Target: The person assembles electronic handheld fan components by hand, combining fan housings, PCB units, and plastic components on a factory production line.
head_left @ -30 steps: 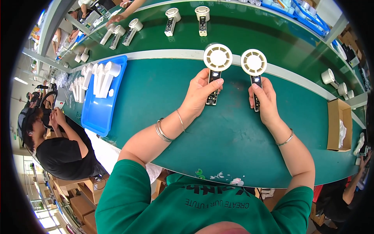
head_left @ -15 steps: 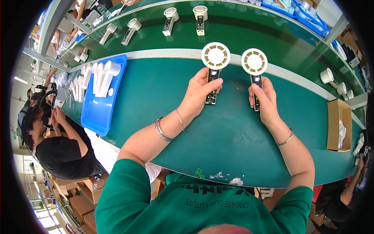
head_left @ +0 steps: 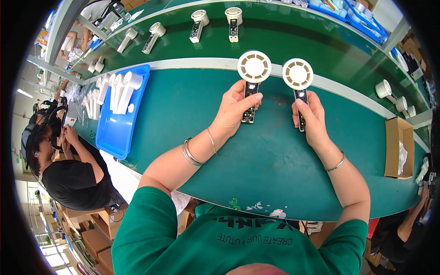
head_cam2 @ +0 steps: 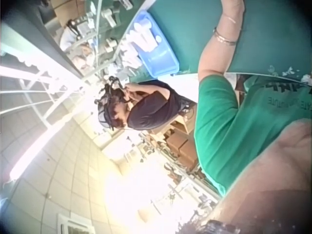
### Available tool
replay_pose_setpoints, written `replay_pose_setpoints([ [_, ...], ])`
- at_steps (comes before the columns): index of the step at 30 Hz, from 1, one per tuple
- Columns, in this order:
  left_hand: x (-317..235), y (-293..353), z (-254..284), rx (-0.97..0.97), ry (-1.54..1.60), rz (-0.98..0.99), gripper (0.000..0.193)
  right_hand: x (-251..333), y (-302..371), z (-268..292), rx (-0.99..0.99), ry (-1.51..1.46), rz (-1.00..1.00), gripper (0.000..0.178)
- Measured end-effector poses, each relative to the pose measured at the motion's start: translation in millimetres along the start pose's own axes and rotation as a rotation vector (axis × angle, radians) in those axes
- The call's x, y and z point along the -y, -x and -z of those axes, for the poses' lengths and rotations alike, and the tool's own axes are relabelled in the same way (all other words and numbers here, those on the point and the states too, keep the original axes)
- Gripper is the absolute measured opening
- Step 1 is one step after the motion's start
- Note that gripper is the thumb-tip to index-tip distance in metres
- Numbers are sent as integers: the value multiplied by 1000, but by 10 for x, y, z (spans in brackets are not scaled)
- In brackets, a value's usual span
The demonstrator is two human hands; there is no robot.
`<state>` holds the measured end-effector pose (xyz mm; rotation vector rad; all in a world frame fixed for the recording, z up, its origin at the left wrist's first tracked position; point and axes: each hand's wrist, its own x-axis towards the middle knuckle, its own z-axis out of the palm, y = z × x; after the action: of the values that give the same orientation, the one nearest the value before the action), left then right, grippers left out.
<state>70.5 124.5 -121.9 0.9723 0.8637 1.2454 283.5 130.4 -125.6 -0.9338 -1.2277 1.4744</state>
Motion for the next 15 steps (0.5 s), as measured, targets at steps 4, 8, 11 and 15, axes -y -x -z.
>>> replay_pose_setpoints([
  [4, 2, -1, 5, -1, 3, 5, 41, -11, -4, 12, 2, -6, -4, 26],
  [8, 8, -2, 15, 11, 1, 10, 40, 3, -4, 11, 2, -19, -12, 26],
  [11, 18, -7, 14, 10, -3, 7, 40, -4, -4, 18, 1, 37, -6, 27],
  [15, -1, -8, 0, 6, 6, 10, 40, 1, -6, 15, 2, 43, 12, 28],
])
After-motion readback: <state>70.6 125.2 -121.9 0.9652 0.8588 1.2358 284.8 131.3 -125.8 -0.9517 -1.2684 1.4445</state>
